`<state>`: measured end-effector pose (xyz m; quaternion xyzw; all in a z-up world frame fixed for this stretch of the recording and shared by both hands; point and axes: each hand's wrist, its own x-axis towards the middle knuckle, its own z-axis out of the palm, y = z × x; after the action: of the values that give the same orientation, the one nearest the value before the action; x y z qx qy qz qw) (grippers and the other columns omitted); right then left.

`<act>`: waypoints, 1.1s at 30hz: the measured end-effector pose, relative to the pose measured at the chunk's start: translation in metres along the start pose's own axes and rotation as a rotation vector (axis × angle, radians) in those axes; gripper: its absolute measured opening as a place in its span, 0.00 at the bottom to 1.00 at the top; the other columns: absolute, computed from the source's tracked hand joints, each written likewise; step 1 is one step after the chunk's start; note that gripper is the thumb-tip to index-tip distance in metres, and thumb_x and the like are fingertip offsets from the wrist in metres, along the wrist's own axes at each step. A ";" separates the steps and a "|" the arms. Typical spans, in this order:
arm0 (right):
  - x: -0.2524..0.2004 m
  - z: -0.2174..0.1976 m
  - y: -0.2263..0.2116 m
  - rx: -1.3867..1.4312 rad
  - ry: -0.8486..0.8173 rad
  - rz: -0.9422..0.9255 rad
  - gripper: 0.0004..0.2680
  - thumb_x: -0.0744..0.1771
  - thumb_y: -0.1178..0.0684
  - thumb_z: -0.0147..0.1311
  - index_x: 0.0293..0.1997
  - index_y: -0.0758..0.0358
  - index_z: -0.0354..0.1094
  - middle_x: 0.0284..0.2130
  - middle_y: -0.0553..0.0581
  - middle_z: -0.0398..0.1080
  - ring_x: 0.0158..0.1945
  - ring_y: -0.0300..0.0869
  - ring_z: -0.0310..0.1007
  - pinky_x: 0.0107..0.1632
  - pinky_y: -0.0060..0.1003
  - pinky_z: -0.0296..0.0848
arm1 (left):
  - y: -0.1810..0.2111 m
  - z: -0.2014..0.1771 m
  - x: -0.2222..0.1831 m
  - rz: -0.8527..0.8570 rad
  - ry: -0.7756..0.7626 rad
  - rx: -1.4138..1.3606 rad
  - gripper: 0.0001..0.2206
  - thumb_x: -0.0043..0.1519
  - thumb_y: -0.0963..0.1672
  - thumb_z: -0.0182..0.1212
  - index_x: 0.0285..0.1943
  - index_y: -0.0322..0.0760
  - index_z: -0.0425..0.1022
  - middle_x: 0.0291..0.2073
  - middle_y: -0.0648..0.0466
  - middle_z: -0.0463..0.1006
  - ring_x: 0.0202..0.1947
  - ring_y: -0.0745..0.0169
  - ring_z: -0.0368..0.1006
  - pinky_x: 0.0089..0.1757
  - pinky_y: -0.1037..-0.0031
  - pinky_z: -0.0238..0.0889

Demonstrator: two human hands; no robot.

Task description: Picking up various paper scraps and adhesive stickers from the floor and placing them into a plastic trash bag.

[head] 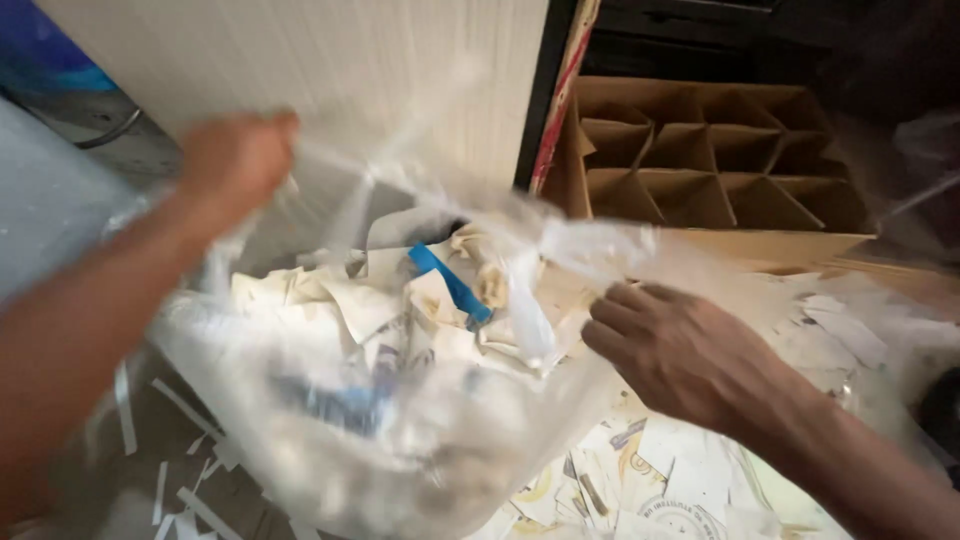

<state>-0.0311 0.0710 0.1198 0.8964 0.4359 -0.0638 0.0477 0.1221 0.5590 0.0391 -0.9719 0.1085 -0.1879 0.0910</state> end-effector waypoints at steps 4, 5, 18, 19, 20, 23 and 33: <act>0.026 -0.028 -0.012 -0.120 0.045 -0.085 0.10 0.69 0.51 0.40 0.43 0.61 0.71 0.41 0.59 0.74 0.44 0.45 0.72 0.55 0.44 0.73 | -0.036 -0.040 0.010 0.072 0.096 0.079 0.08 0.72 0.44 0.54 0.44 0.39 0.78 0.33 0.44 0.80 0.35 0.40 0.78 0.37 0.50 0.68; 0.029 -0.030 -0.011 -0.121 0.074 -0.085 0.11 0.69 0.51 0.39 0.41 0.61 0.71 0.42 0.59 0.74 0.44 0.45 0.72 0.54 0.43 0.73 | -0.039 -0.043 0.002 0.092 0.093 0.051 0.08 0.71 0.44 0.54 0.44 0.39 0.78 0.33 0.44 0.80 0.35 0.41 0.78 0.37 0.50 0.69; 0.101 0.036 -0.008 -0.051 0.303 -0.113 0.07 0.69 0.53 0.47 0.41 0.61 0.74 0.50 0.56 0.72 0.57 0.45 0.68 0.62 0.44 0.67 | 0.278 0.156 -0.404 0.344 0.104 -0.276 0.06 0.66 0.42 0.56 0.40 0.38 0.78 0.32 0.46 0.80 0.35 0.45 0.78 0.38 0.53 0.69; 0.102 0.034 -0.008 -0.021 0.320 -0.111 0.07 0.69 0.54 0.47 0.42 0.61 0.73 0.51 0.57 0.71 0.58 0.46 0.68 0.61 0.45 0.66 | 0.270 0.243 -0.451 0.359 0.099 -0.299 0.06 0.65 0.42 0.56 0.39 0.37 0.78 0.32 0.46 0.80 0.35 0.45 0.78 0.38 0.53 0.69; 0.101 0.033 -0.006 0.008 0.335 -0.103 0.07 0.68 0.54 0.48 0.44 0.61 0.73 0.52 0.57 0.70 0.58 0.47 0.67 0.61 0.46 0.66 | 0.284 0.324 -0.483 0.378 0.095 -0.326 0.06 0.65 0.42 0.56 0.39 0.37 0.78 0.32 0.46 0.80 0.35 0.45 0.78 0.38 0.53 0.69; 0.100 0.027 -0.002 0.088 0.382 -0.081 0.08 0.67 0.56 0.50 0.48 0.62 0.72 0.55 0.58 0.69 0.60 0.48 0.66 0.60 0.48 0.65 | 0.302 0.128 -0.365 0.429 0.090 -0.406 0.05 0.63 0.42 0.57 0.38 0.37 0.78 0.32 0.46 0.80 0.35 0.46 0.78 0.39 0.54 0.69; 0.052 0.021 0.013 0.594 0.278 -0.038 0.11 0.66 0.56 0.58 0.54 0.59 0.70 0.63 0.58 0.65 0.61 0.47 0.69 0.56 0.43 0.76 | 0.219 -0.135 -0.046 0.590 0.105 -0.654 0.04 0.59 0.40 0.58 0.35 0.35 0.79 0.31 0.48 0.80 0.35 0.49 0.77 0.40 0.56 0.70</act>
<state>0.0096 0.1000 0.0910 0.8630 0.4172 -0.0661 -0.2772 -0.0105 0.3416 0.0981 -0.8662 0.4394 -0.1587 -0.1773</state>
